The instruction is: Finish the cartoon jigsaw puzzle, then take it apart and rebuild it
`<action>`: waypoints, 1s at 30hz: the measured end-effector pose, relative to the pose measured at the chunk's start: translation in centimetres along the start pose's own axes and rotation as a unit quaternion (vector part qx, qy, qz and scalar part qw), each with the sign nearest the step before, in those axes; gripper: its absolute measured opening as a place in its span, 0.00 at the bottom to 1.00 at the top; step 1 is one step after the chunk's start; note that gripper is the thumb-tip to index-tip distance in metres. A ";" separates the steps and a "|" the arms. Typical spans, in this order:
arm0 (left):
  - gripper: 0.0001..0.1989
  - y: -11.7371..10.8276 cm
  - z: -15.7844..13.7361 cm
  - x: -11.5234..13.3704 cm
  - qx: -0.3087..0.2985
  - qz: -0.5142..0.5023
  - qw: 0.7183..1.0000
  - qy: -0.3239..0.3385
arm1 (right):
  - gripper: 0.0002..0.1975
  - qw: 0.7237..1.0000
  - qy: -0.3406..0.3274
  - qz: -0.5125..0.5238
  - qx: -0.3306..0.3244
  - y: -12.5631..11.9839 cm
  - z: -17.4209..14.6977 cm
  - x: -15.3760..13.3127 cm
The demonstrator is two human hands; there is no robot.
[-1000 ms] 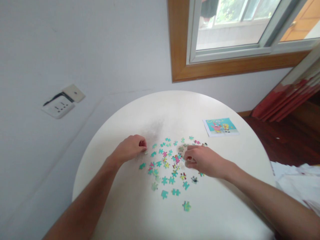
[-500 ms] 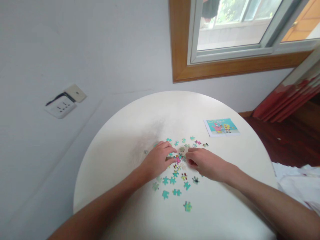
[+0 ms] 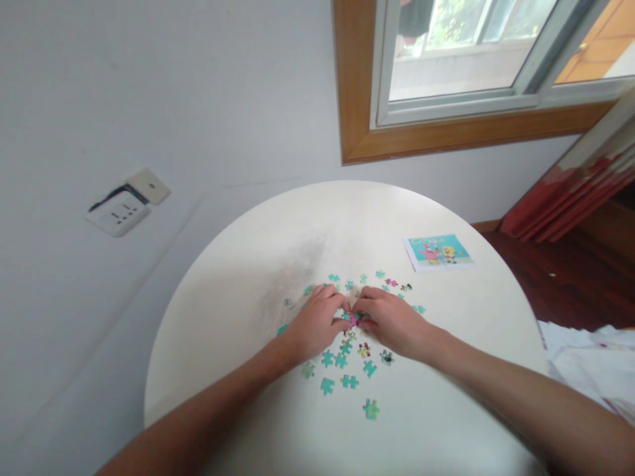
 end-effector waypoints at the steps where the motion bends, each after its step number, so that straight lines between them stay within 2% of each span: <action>1: 0.06 0.0 0.0 0.0 -0.003 0.000 1.000 -0.001 | 0.06 1.000 -0.004 0.000 0.003 0.4 0.0 0.1; 6: 0.05 0.1 -0.1 0.2 -0.013 -0.001 1.000 -0.005 | 0.06 1.000 -0.011 -0.001 0.015 1.2 0.0 0.6; 12: 0.07 0.5 -0.1 0.1 0.009 -0.017 1.000 0.000 | 0.07 1.000 -0.018 -0.013 -0.003 1.4 0.0 0.5; 16: 0.08 0.4 0.0 0.3 0.001 -0.012 1.000 -0.015 | 0.07 0.999 -0.021 -0.033 -0.013 1.5 -0.2 0.5; 24: 0.05 0.4 -0.1 0.6 -0.012 -0.007 1.000 -0.021 | 0.06 0.999 -0.021 -0.026 -0.014 0.6 -0.4 0.3; 27: 0.02 0.5 -0.2 0.3 -0.011 -0.019 1.000 -0.017 | 0.07 0.999 0.011 0.038 -0.016 -0.2 -0.1 0.7; 30: 0.04 0.3 0.1 0.2 -0.012 -0.025 1.000 -0.006 | 0.06 0.994 0.071 0.078 0.037 -1.1 0.5 1.7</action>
Point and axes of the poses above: each hand's wrist, its own z-axis towards the middle knuckle, its own y-axis out of the palm, x = y × z, the point moved 5 cm from there along z, towards the middle knuckle, and after that the axes turned 14 degrees about x, right-handed, at the moved point
